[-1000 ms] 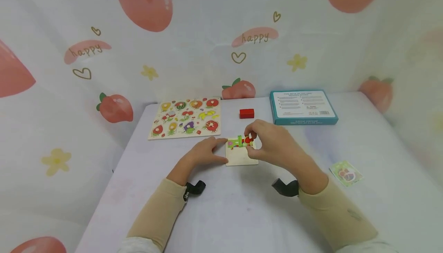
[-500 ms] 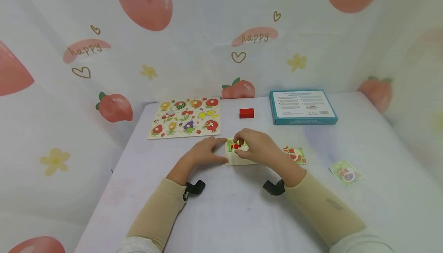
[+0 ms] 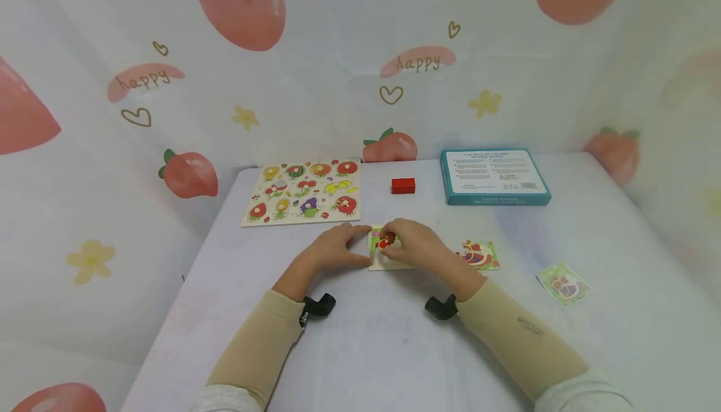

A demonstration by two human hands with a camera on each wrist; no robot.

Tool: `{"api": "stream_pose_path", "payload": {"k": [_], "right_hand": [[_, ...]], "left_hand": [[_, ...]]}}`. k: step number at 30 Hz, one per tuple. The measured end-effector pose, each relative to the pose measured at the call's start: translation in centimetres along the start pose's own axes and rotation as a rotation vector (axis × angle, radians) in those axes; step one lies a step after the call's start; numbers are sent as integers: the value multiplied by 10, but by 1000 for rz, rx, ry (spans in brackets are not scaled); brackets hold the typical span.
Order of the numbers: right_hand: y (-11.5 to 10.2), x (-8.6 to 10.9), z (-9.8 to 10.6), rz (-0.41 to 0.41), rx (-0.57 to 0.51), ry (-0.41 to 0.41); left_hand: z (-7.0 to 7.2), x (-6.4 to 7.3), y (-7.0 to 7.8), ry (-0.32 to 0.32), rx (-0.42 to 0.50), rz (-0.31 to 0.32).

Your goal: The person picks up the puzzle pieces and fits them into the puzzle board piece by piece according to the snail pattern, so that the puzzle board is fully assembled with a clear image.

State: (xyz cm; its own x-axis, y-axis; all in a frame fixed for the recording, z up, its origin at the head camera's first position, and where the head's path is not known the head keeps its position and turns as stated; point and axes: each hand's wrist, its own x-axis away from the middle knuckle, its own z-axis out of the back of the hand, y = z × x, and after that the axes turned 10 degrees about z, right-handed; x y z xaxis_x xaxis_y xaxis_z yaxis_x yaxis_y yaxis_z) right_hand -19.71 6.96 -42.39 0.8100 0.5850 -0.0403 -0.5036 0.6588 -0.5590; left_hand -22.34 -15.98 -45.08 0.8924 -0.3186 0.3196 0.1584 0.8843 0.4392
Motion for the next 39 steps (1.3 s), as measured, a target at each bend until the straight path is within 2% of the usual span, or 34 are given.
{"api": "stream_pose_path", "payload": {"k": [12,17,29,36,39], "right_hand": [[22,-10,-12,-32,-88,-16],[27,-11,-18,-35,-84,-6],[20,-10,-26,-83,-4,56],[16,-5,-23,12,194,-32],[13,-5,-21,16,212,-71]], "left_hand": [[-2,-2,-2,-2,4,4],[-3,-3,-3,1,4,-3],[-2,-4,-3,-2,-2,-9],[-2,-5,-4,-4,-22,-15],[-3,-5,-4,-4,-21,-11]]}}
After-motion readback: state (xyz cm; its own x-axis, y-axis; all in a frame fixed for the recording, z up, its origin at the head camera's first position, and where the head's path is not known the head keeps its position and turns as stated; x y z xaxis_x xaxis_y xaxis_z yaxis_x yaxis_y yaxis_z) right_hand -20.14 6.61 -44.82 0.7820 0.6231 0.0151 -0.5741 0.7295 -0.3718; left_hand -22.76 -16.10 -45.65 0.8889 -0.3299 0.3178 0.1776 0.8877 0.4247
